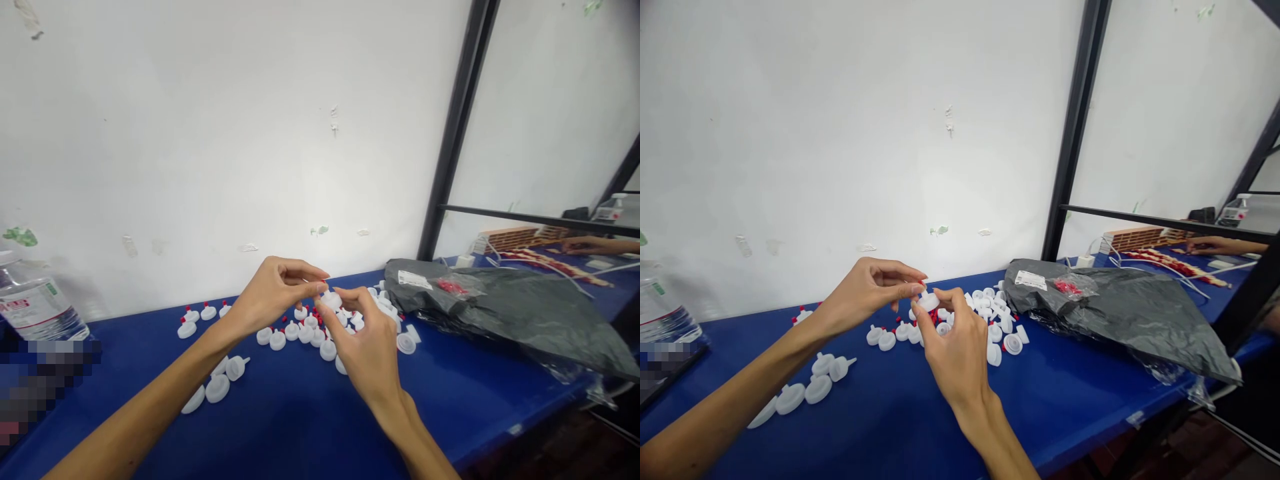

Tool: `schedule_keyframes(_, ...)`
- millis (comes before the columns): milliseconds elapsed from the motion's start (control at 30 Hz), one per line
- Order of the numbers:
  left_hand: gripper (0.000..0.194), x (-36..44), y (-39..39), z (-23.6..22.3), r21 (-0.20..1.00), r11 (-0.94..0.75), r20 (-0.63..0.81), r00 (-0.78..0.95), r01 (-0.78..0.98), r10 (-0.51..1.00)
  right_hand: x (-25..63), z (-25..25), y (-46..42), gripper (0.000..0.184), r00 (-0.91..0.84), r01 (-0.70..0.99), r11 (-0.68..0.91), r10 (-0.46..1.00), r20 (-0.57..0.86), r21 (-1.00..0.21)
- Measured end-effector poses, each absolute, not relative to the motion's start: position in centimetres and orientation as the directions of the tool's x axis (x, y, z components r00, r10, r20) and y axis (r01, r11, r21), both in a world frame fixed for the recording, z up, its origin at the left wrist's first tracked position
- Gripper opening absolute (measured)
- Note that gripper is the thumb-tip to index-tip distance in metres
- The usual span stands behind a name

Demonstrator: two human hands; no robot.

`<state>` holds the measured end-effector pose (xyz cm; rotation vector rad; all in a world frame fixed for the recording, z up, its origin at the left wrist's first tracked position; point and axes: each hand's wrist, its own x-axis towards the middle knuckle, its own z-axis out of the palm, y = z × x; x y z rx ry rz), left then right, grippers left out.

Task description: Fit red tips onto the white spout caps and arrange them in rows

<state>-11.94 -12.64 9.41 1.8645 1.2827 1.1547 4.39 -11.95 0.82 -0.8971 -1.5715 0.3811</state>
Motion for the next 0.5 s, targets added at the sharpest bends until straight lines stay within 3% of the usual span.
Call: schedule_keyframes(500,0.022,-11.14,-12.69,8.98,0.817,-0.368,0.384,0.058,0.444,0.922,4.42,0.83,-11.95,0.027,0.071,0.421,0.6,0.725,0.685,-0.68)
